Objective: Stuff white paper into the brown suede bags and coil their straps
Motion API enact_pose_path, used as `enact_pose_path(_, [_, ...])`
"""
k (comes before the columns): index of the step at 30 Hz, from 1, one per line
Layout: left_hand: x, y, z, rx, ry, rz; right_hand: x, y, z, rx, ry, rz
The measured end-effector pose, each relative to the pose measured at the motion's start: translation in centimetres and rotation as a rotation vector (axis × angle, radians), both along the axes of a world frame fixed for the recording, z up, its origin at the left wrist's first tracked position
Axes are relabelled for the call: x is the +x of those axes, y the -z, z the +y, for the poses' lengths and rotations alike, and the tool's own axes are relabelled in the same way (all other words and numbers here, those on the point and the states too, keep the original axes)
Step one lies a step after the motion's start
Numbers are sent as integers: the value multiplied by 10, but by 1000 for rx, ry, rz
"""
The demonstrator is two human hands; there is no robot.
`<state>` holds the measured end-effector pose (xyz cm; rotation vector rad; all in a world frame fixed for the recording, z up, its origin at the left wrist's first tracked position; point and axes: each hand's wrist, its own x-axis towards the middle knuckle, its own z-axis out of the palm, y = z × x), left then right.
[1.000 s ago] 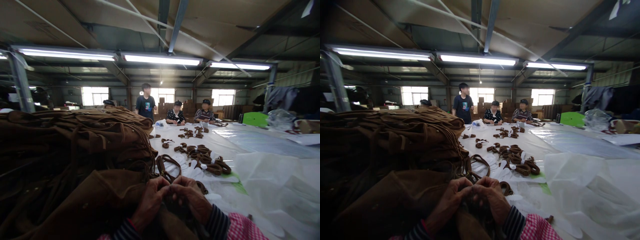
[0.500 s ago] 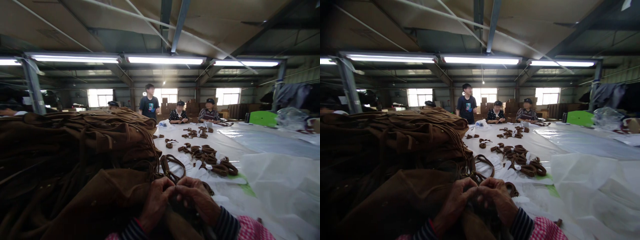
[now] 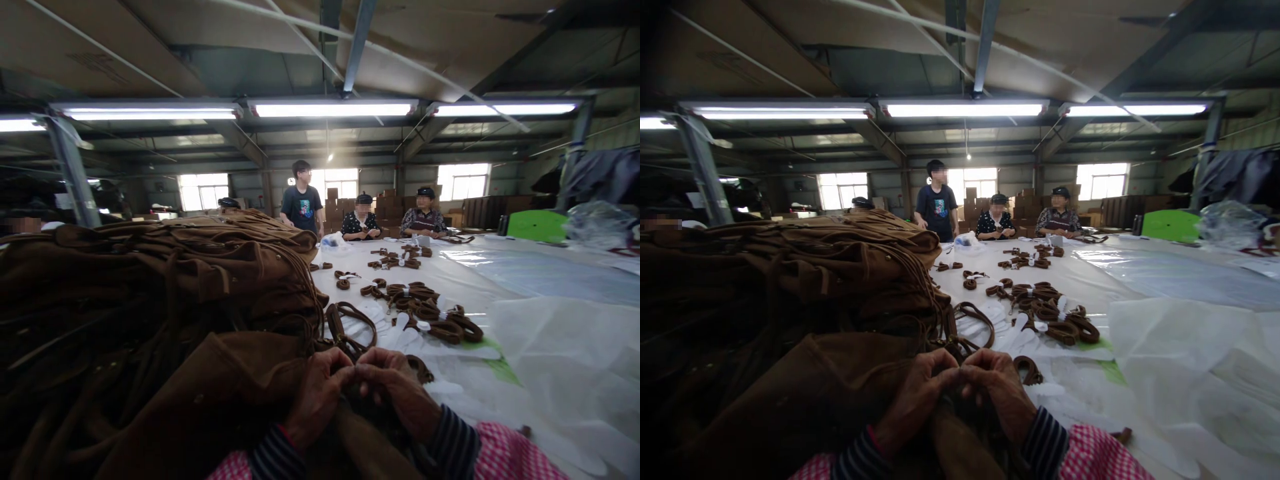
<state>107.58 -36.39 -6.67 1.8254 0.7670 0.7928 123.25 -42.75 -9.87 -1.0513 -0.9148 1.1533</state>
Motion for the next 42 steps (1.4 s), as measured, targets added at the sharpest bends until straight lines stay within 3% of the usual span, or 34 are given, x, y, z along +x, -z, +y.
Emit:
enact_pose_path(8, [2, -4, 0, -152, 85, -83, -3, -5, -4, 9, 11, 40])
enact_pose_path(11, [2, -6, 1, -119, 102, -68, 2, -12, -4, 12, -42, -12])
enact_pose_path(14, [1, -9, -3, 61, 108, -9, 14, -28, -7, 43, -27, -182])
enact_pose_path(18, [-7, -28, -23, 485, 114, 236, 45, -54, -26, 106, 56, -456])
enact_pose_path(21, [-16, -51, -49, 686, 374, 514, 72, -61, -50, 145, -50, -753])
enact_pose_path(23, [-19, -63, -65, 723, 555, 656, 84, -56, -64, 178, -139, -998])
enact_pose_path(25, [-16, -66, -75, 802, 633, 756, 91, -46, -73, 217, -199, -1240])
enact_pose_path(30, [-5, -58, -78, 996, 548, 803, 90, -21, -71, 292, -230, -1570])
enact_pose_path(33, [-8, -69, -75, 992, 469, 734, 91, -20, -68, 341, -169, -1612])
enact_pose_path(38, [-12, -102, -70, 942, 396, 546, 102, -48, -71, 451, -13, -1627])
enact_pose_path(42, [-2, -124, -64, 890, 419, 446, 86, -70, -64, 601, 54, -1619])
